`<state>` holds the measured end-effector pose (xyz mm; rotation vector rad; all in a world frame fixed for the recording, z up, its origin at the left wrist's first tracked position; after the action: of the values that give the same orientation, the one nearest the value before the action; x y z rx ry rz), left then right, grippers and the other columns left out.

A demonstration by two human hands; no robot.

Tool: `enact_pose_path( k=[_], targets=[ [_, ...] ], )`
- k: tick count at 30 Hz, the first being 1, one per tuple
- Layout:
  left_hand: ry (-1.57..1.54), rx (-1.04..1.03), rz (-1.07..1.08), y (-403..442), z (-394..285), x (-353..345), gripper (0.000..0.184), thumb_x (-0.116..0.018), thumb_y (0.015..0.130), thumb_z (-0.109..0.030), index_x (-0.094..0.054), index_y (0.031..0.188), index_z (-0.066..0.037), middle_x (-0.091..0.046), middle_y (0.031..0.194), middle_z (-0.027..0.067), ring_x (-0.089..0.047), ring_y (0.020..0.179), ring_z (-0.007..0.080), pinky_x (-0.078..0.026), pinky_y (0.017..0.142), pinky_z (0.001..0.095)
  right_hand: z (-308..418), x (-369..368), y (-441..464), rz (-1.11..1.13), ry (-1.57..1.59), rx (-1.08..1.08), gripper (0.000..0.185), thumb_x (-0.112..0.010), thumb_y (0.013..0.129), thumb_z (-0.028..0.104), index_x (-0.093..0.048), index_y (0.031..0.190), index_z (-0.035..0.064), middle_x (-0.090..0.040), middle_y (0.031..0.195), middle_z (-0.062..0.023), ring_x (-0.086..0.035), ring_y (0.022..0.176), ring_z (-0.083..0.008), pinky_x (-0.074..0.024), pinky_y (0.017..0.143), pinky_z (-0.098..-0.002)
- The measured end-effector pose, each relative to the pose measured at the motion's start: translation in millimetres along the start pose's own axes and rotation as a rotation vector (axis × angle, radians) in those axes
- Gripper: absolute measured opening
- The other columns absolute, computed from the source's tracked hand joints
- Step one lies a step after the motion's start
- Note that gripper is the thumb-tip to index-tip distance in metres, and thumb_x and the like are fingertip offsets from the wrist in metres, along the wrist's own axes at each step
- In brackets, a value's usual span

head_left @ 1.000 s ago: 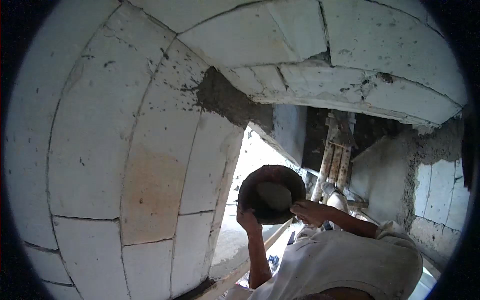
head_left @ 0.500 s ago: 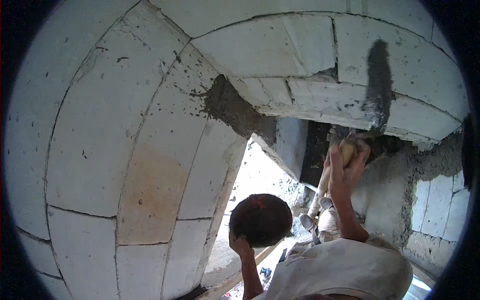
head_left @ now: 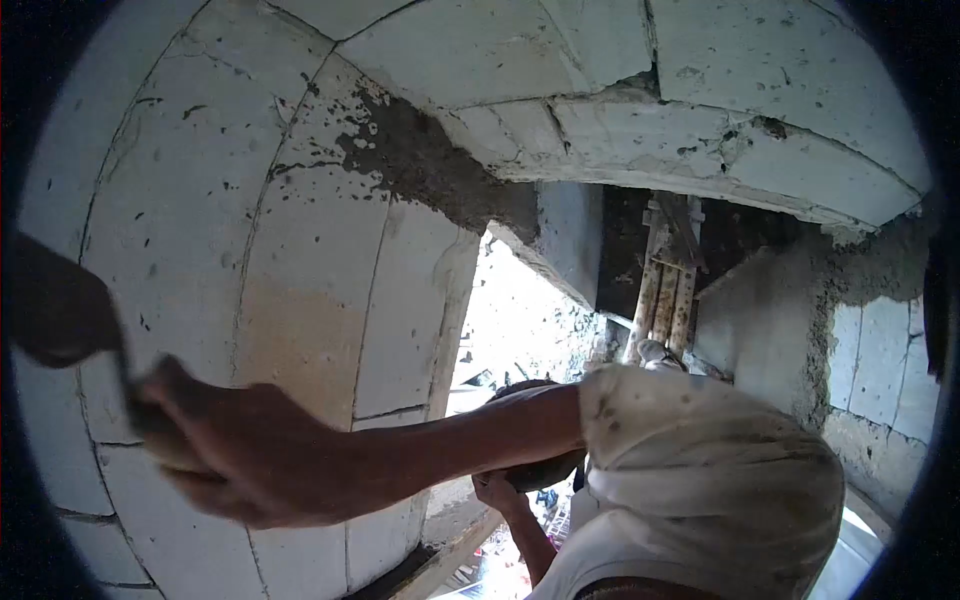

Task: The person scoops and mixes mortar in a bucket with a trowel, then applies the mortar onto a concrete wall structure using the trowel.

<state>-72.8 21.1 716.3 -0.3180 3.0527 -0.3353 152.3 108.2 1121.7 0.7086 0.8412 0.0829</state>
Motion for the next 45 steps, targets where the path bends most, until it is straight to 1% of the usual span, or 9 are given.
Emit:
enact_pose_path(
  k=[4, 8, 14, 20, 25, 27, 32, 34, 45],
  targets=[
    [-0.018, 0.023, -0.038, 10.7, 14.5, -7.1, 0.059, -0.046, 0.061, 0.008, -0.055, 0.119, 0.006, -0.058, 0.112, 0.0138, -0.058, 0.099, 0.0263, -0.049, 0.087, 0.0364, -31.2, 95.5, -96.9, 0.114, -0.742, -0.325, 0.035, -0.060, 0.090, 0.022, -0.050, 0.117, 0.0024, -0.058, 0.115, -0.0179, -0.064, 0.094, -0.0266, -0.0547, 0.079, -0.0378],
    [0.053, 0.058, 0.027, 23.4, 4.3, -19.7, 0.059, -0.044, 0.063, 0.009, -0.056, 0.121, 0.005, -0.058, 0.118, 0.0165, -0.058, 0.106, 0.0281, -0.048, 0.093, 0.0388, -25.9, 217.8, -264.8, 0.256, -1.235, -0.914, 0.044, -0.053, 0.094, 0.037, -0.048, 0.125, 0.0066, -0.064, 0.086, -0.0159, -0.065, 0.073, -0.0317, -0.0525, 0.065, -0.0409],
    [0.118, -0.106, 0.140, 39.2, -8.0, -63.4, 0.061, -0.051, 0.064, 0.002, -0.053, 0.125, 0.003, -0.059, 0.118, 0.0137, -0.058, 0.105, 0.0254, -0.045, 0.094, 0.0376, -10.7, 307.2, -334.5, -0.731, -0.284, -0.881, 0.041, -0.042, 0.097, 0.045, -0.053, 0.103, 0.0059, -0.055, 0.079, -0.0029, -0.051, 0.059, -0.0095, -0.0451, 0.053, -0.0270],
    [0.141, -0.052, 0.102, 25.4, -27.1, -76.0, 0.062, -0.049, 0.064, 0.006, -0.054, 0.125, 0.002, -0.058, 0.120, 0.0139, -0.058, 0.107, 0.0261, -0.044, 0.096, 0.0378, -10.5, 251.9, -343.6, 0.383, -1.403, -1.185, 0.035, -0.040, 0.097, 0.038, -0.057, 0.100, 0.0069, -0.065, 0.090, -0.0157, -0.066, 0.080, -0.0335, -0.0499, 0.071, -0.0456],
    [0.329, -0.102, 0.136, 18.2, -26.7, -82.3, 0.059, -0.042, 0.064, 0.011, -0.056, 0.121, 0.003, -0.060, 0.117, 0.0142, -0.058, 0.105, 0.0263, -0.043, 0.097, 0.0382, -65.2, 240.8, -398.8, 0.322, -1.319, -1.392, 0.033, -0.047, 0.093, 0.030, -0.064, 0.106, 0.0054, -0.065, 0.100, -0.0201, -0.065, 0.091, -0.0335, -0.0506, 0.082, -0.0516],
    [0.375, -0.129, 0.154, 5.3, -41.5, -92.4, 0.058, -0.043, 0.064, 0.010, -0.057, 0.120, 0.003, -0.061, 0.116, 0.0139, -0.059, 0.104, 0.0268, -0.044, 0.096, 0.0382, -96.8, 256.6, -438.8, 0.239, -2.419, -0.229, 0.035, -0.053, 0.087, 0.023, -0.062, 0.112, -0.0002, -0.064, 0.101, -0.0211, -0.064, 0.094, -0.0308, -0.0520, 0.079, -0.0514],
    [0.499, -0.219, 0.181, -11.4, -52.3, -100.8, 0.054, -0.044, 0.065, 0.008, -0.059, 0.117, 0.004, -0.063, 0.112, 0.0138, -0.060, 0.102, 0.0269, -0.044, 0.095, 0.0375, -97.0, 286.0, -420.2, 0.256, -2.102, -0.418, 0.036, -0.058, 0.080, 0.017, -0.062, 0.111, -0.0012, -0.063, 0.093, -0.0214, -0.065, 0.086, -0.0285, -0.0535, 0.065, -0.0481],
    [0.662, -0.424, 0.242, -21.4, -64.8, -115.5, 0.051, -0.045, 0.067, 0.006, -0.060, 0.116, 0.005, -0.064, 0.111, 0.0138, -0.060, 0.103, 0.0254, -0.044, 0.095, 0.0365, -84.5, 276.6, -389.4, 0.448, -1.595, -1.171, 0.030, -0.058, 0.083, 0.019, -0.063, 0.105, -0.0004, -0.064, 0.094, -0.0226, -0.066, 0.085, -0.0317, -0.0529, 0.068, -0.0481],
    [0.555, -0.289, 0.204, 14.2, -64.9, -93.4, 0.052, -0.043, 0.067, 0.006, -0.061, 0.116, 0.002, -0.064, 0.112, 0.0140, -0.059, 0.107, 0.0251, -0.041, 0.098, 0.0349, -94.5, 248.0, -388.2, 0.134, -0.764, -1.068, 0.029, -0.058, 0.092, 0.027, -0.054, 0.106, 0.0015, -0.066, 0.085, -0.0149, -0.065, 0.077, -0.0302, -0.0491, 0.072, -0.0386]
  ],
)
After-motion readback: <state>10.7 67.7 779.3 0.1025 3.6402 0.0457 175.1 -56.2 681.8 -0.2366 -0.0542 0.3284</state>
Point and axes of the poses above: each hand's wrist, its own y-axis towards the middle knuckle, its own x-axis out of the back of the hand, z = x × y, the point moved 5 cm from there along y, towards the middle knuckle
